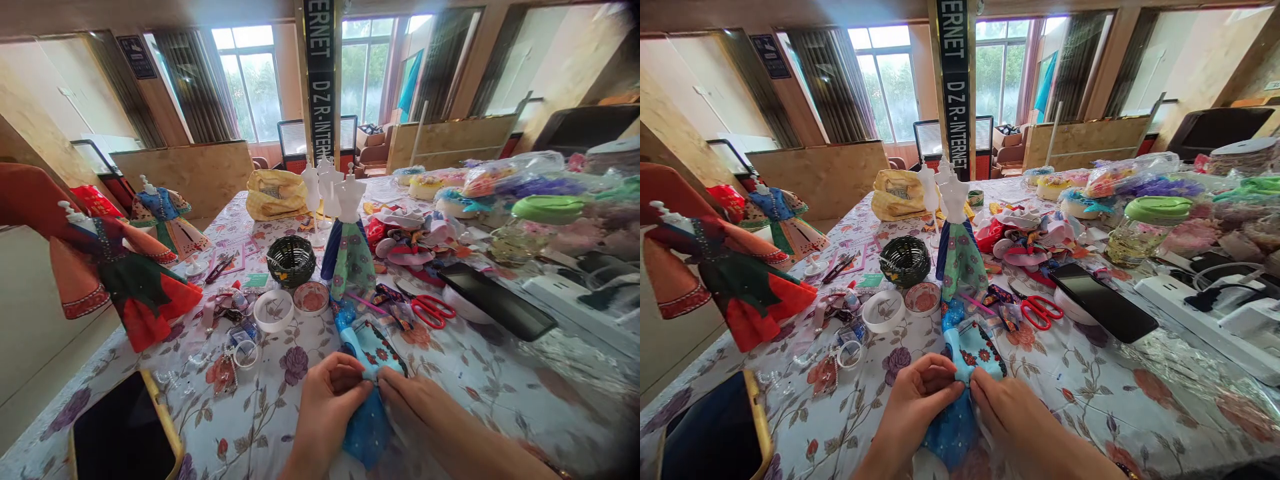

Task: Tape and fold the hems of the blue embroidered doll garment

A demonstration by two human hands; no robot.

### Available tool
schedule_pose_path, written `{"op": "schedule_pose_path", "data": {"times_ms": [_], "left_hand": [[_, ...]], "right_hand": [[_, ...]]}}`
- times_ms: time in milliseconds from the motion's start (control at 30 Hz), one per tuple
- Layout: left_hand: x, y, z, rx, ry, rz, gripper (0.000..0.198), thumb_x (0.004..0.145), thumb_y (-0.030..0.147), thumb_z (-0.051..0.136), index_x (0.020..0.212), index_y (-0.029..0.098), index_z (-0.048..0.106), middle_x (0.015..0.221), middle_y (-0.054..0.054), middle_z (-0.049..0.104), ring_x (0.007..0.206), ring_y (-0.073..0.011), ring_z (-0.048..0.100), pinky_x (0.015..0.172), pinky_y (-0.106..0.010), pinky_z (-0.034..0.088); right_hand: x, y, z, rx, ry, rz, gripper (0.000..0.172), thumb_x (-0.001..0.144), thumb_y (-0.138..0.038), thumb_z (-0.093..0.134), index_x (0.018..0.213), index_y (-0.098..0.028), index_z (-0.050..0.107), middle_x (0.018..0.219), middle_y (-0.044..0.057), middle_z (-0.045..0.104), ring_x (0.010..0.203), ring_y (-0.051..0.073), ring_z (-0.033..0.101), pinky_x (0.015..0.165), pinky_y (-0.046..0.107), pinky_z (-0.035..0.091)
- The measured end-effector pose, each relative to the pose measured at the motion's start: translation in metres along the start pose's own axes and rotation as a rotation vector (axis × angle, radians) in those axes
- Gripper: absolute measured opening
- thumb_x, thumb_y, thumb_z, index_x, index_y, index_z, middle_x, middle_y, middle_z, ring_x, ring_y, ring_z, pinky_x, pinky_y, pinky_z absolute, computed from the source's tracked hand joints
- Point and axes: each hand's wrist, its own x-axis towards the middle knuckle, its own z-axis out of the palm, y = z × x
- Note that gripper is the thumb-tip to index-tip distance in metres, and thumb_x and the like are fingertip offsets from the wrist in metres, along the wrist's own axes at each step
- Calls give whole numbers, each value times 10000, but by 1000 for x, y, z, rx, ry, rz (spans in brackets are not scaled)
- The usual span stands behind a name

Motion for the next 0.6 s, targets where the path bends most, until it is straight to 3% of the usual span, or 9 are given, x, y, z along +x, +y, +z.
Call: {"op": "schedule_pose_path", "data": {"times_ms": [167,467,600], "left_hand": [[-1,1,-1,-31,-3,-19,180,566,109,774,676,152,638,625,7,684,613,-107,626,583,-171,437],[1,2,-4,-137,-11,-80,269,513,170,845,696,148,649,675,-6,698,643,-95,620,618,-169,448],[1,3,-5,-183,-13,-90,301,483,184,864,689,147,648,660,4,688,632,-92,619,613,-170,449]], "right_hand": [[3,-8,-5,193,-42,131,343,972,-281,224,793,-213,509,724,41,628,649,185,593,625,296,493],[-2,-18,-21,261,-42,105,382,970,-297,210,802,-209,542,751,65,651,676,186,603,680,309,505],[-4,-12,-12,304,6,172,356,973,-335,252,815,-219,550,785,46,654,699,177,592,675,290,501]]}}
